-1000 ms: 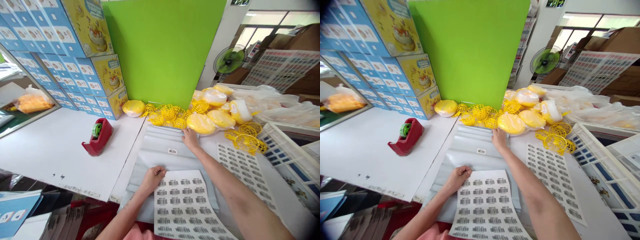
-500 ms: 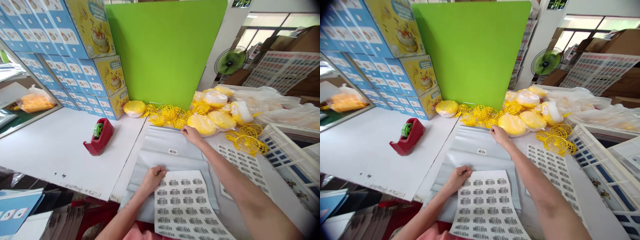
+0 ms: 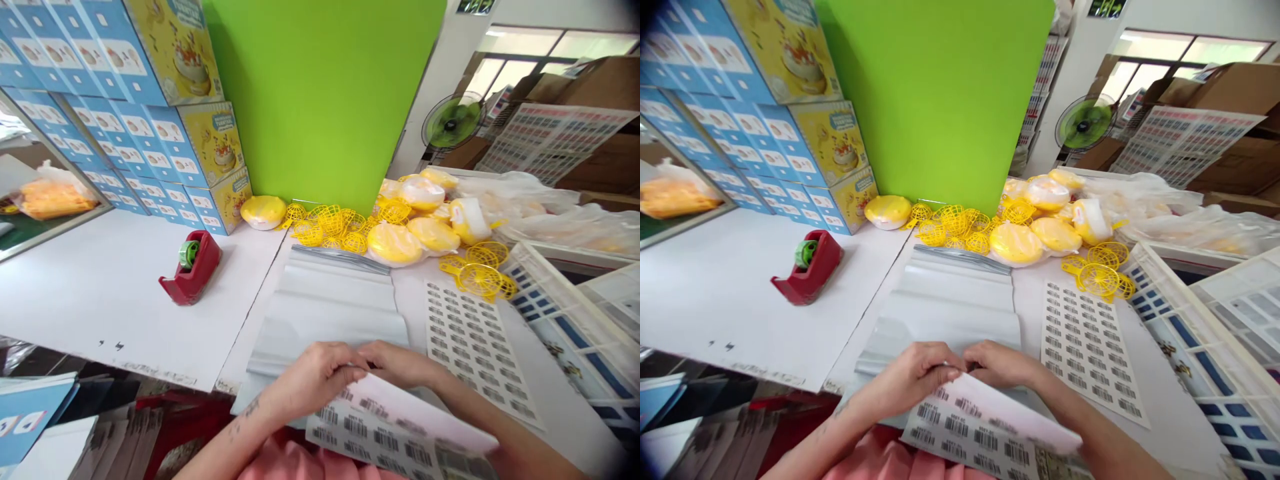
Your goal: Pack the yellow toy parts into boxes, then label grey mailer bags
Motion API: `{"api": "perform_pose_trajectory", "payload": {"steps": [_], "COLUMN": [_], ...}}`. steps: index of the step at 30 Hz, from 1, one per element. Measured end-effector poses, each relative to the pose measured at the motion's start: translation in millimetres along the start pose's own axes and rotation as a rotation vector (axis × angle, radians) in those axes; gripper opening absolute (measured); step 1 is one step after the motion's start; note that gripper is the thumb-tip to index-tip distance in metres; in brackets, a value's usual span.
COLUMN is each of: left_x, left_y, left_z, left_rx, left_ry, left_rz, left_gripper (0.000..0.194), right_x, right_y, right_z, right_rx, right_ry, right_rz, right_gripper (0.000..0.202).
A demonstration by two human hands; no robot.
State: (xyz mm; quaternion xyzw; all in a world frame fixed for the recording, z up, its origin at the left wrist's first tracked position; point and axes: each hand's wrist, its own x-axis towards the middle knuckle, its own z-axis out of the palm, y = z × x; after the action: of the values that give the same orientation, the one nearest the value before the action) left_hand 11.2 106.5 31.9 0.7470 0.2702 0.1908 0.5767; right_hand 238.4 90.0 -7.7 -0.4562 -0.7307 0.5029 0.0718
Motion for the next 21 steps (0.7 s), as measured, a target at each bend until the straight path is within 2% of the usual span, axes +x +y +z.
{"api": "perform_pose_trajectory", "payload": {"steps": [3,5,8,10,12,15,17,19,21], "left_x": [19,27,33,35,37,40,39,36,31], "left_y": [-35,-56,-71,-73,-71,-71,-76,-83,-90], "left_z": [-5.6,-9.0,-10.9,-10.4,-9.3,-7.5,-6.5,-5.6,-4.7], "left_rx": [-0.041,-0.039,-0.025,-0.009,-0.003,-0.042,-0.107,-0.199,-0.299], "left_ry": [0.117,0.174,0.231,0.266,0.295,0.324,0.361,0.403,0.411], "left_rz": [-0.111,-0.161,-0.19,-0.186,-0.178,-0.178,-0.201,-0.237,-0.274], "left_gripper": [0.025,0.026,0.025,0.024,0.022,0.022,0.033,0.053,0.061], "right_x": [0,-4,-8,-6,1,18,29,35,37], "right_y": [17,19,6,-8,-21,-29,-28,-23,-17], "right_z": [-8,-27,-53,-60,-56,-39,-28,-20,-17], "right_rx": [0.288,0.359,0.166,-0.041,-0.19,-0.215,-0.166,-0.121,-0.084], "right_ry": [-0.003,0.121,0.322,0.344,0.333,0.31,0.321,0.357,0.392], "right_rz": [0.113,0.15,0.135,0.098,0.05,-0.009,-0.016,-0.006,0.012], "right_gripper": [0.025,0.034,0.037,0.032,0.028,0.036,0.04,0.039,0.035]}}
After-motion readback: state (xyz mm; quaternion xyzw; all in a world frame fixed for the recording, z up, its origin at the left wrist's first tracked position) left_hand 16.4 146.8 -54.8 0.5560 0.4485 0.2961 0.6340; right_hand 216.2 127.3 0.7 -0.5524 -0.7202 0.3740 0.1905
